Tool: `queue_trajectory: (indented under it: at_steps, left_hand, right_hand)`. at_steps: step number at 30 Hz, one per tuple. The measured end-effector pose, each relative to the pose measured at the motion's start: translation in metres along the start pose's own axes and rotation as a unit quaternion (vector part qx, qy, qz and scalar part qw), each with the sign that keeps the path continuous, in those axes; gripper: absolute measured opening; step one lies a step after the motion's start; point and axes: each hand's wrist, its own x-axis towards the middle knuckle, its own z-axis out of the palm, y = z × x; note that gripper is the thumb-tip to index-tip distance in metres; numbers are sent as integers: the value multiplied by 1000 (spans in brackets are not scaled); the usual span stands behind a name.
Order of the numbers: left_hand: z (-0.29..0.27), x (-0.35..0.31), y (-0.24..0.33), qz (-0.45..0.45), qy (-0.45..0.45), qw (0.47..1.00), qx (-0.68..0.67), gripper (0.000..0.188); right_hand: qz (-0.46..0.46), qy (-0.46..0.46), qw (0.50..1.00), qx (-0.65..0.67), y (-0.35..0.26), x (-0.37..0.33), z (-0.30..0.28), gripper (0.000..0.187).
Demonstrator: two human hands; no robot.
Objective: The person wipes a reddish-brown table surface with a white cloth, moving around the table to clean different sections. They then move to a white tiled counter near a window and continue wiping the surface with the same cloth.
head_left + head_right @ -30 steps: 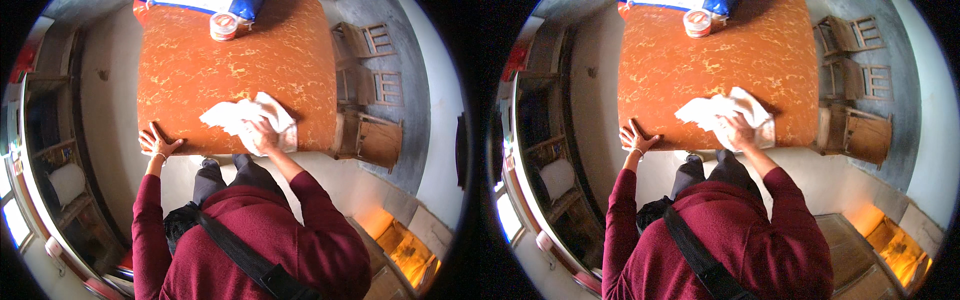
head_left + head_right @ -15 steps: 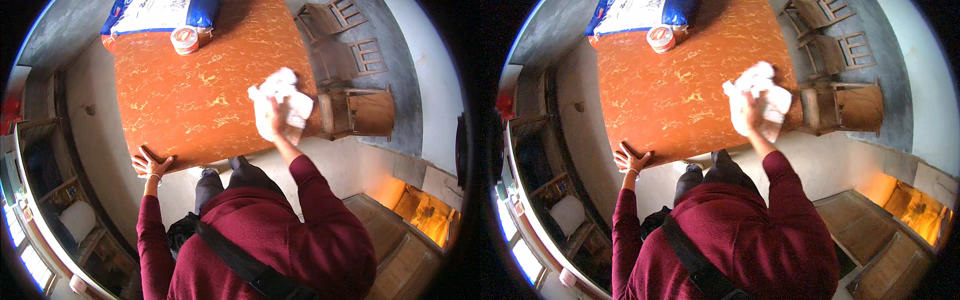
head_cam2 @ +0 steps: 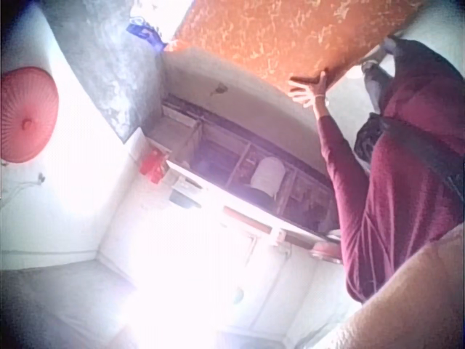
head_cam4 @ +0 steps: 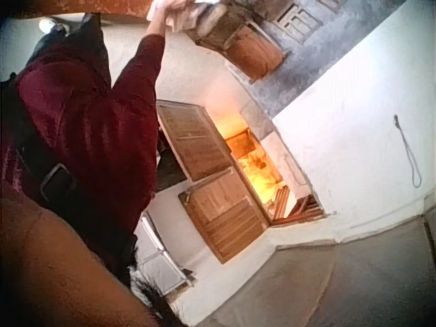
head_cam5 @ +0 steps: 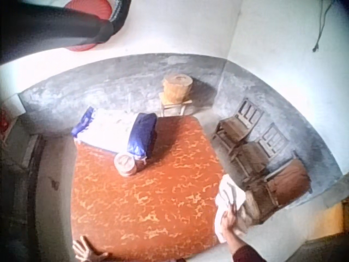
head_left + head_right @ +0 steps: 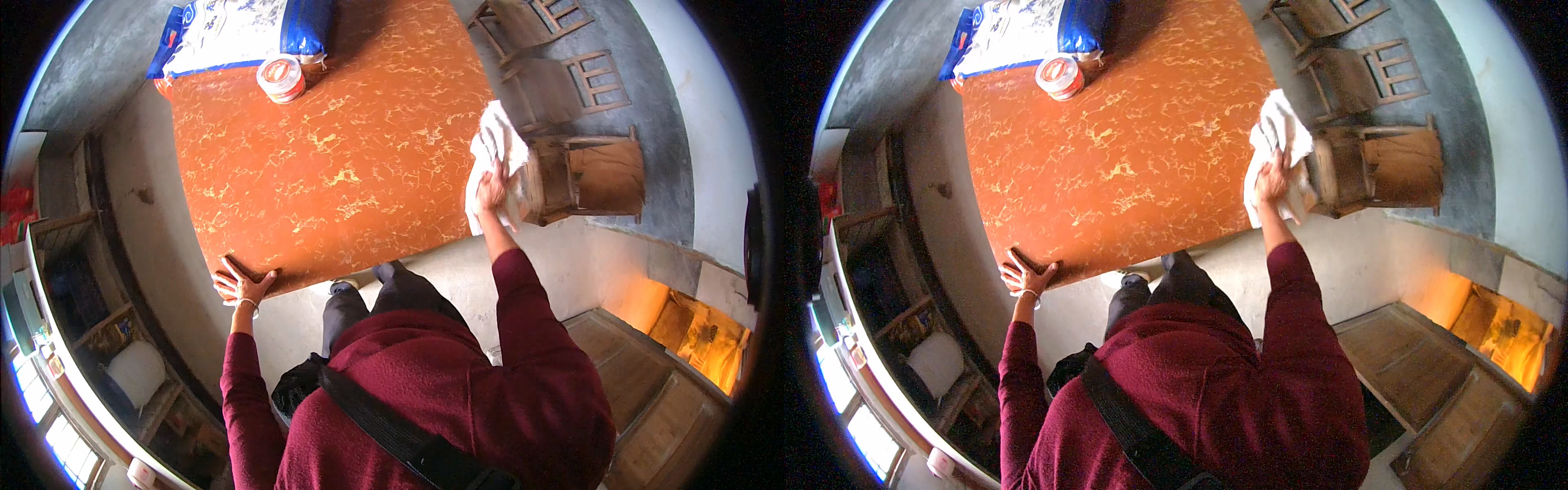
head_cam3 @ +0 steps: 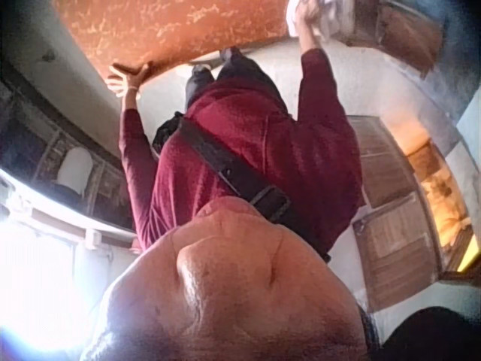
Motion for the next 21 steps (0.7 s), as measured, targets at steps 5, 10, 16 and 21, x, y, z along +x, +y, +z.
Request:
queue_trajectory:
  at_steps: [5, 10, 16, 21]
  left_hand:
    - [4, 4, -5, -4, -1, 1000, 17, 140]
    - [3, 6, -6, 5, -8, 999, 37, 141]
    - [-4, 3, -2, 7, -15, 999, 28, 144]
    - [-6, 0, 0, 0, -25, 1000, -11, 145]
  right_hand:
    - [92, -224, 803, 544, -130, 45, 6, 32]
    - [-177, -356, 874, 279, -219, -54, -11, 44]
    - [-492, -335, 784, 175, -178, -111, -54, 40]
    - [-145, -390, 890, 189, -117, -20, -42, 34]
